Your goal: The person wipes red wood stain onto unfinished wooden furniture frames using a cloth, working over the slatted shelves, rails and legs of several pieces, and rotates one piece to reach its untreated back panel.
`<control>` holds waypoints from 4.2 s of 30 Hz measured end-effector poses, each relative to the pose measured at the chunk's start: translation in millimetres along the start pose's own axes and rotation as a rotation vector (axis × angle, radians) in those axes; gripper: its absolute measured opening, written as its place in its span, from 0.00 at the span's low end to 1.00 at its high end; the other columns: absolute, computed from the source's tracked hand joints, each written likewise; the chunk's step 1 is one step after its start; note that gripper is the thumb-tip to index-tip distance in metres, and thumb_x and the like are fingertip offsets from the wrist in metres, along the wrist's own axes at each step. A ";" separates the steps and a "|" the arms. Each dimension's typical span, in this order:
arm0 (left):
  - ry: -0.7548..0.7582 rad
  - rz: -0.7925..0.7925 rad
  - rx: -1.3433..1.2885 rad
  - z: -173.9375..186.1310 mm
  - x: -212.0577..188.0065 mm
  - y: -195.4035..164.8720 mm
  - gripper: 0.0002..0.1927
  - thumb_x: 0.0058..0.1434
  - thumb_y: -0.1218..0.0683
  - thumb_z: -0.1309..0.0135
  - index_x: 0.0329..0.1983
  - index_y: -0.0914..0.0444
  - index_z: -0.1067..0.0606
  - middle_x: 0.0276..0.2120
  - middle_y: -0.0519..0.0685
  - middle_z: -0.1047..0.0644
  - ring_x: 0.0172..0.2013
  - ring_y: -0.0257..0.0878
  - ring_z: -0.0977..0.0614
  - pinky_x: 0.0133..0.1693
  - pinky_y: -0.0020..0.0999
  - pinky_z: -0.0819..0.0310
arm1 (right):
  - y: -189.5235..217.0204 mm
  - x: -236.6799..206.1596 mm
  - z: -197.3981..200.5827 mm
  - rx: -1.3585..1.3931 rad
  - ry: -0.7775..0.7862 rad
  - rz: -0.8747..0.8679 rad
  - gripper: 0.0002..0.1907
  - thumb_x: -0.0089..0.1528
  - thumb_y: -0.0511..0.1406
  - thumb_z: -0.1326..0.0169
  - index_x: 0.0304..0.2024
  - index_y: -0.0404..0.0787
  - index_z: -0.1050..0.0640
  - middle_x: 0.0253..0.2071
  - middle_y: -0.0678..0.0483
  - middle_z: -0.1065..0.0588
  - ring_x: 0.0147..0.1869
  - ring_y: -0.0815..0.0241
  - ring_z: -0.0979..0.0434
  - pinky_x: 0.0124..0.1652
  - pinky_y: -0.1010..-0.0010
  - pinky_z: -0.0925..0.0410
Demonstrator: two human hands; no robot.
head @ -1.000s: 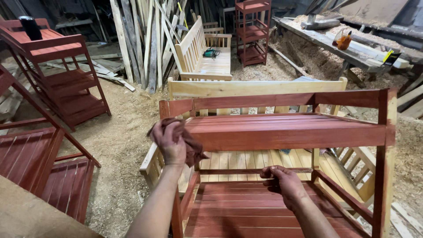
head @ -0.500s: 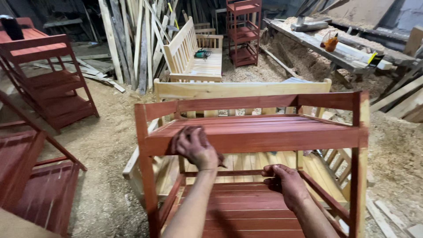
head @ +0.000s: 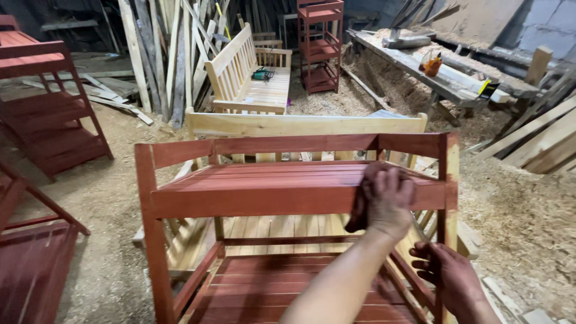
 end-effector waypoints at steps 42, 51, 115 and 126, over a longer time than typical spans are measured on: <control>0.414 0.519 0.380 387.3 -29.4 322.6 0.15 0.57 0.64 0.55 0.46 0.62 0.24 0.57 0.59 0.30 0.59 0.54 0.30 0.63 0.53 0.36 | -60.2 -33.2 -270.2 0.024 0.214 -0.038 0.16 0.71 0.38 0.56 0.46 0.36 0.19 0.39 0.50 0.20 0.37 0.55 0.20 0.38 0.63 0.30; 0.312 0.280 0.758 427.7 -11.9 328.9 0.28 0.48 0.64 0.49 0.54 0.54 0.24 0.76 0.62 0.54 0.74 0.69 0.63 0.65 0.76 0.56 | -42.5 -47.1 -302.9 0.026 0.188 -0.050 0.15 0.71 0.39 0.56 0.44 0.37 0.20 0.38 0.49 0.19 0.37 0.57 0.21 0.40 0.62 0.28; 0.015 0.516 0.210 411.0 -166.0 333.4 0.42 0.40 0.67 0.36 0.61 0.45 0.25 0.67 0.60 0.44 0.68 0.61 0.42 0.68 0.47 0.40 | -78.0 -118.8 -339.2 -0.039 0.241 -0.047 0.12 0.70 0.37 0.54 0.43 0.38 0.21 0.38 0.50 0.19 0.36 0.59 0.20 0.38 0.65 0.28; -0.167 0.732 0.028 409.9 -208.1 371.4 0.22 0.49 0.63 0.38 0.48 0.53 0.17 0.46 0.52 0.22 0.49 0.49 0.18 0.54 0.39 0.24 | -70.9 -129.9 -343.4 -0.083 0.279 -0.014 0.13 0.71 0.37 0.53 0.44 0.37 0.20 0.38 0.50 0.19 0.36 0.60 0.21 0.38 0.66 0.30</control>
Point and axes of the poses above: each hand's wrist, its own x-axis towards the middle knuckle, its own z-axis out of the back of the hand, y = z × x, the point moved 6 cm from there along x, towards the middle knuckle
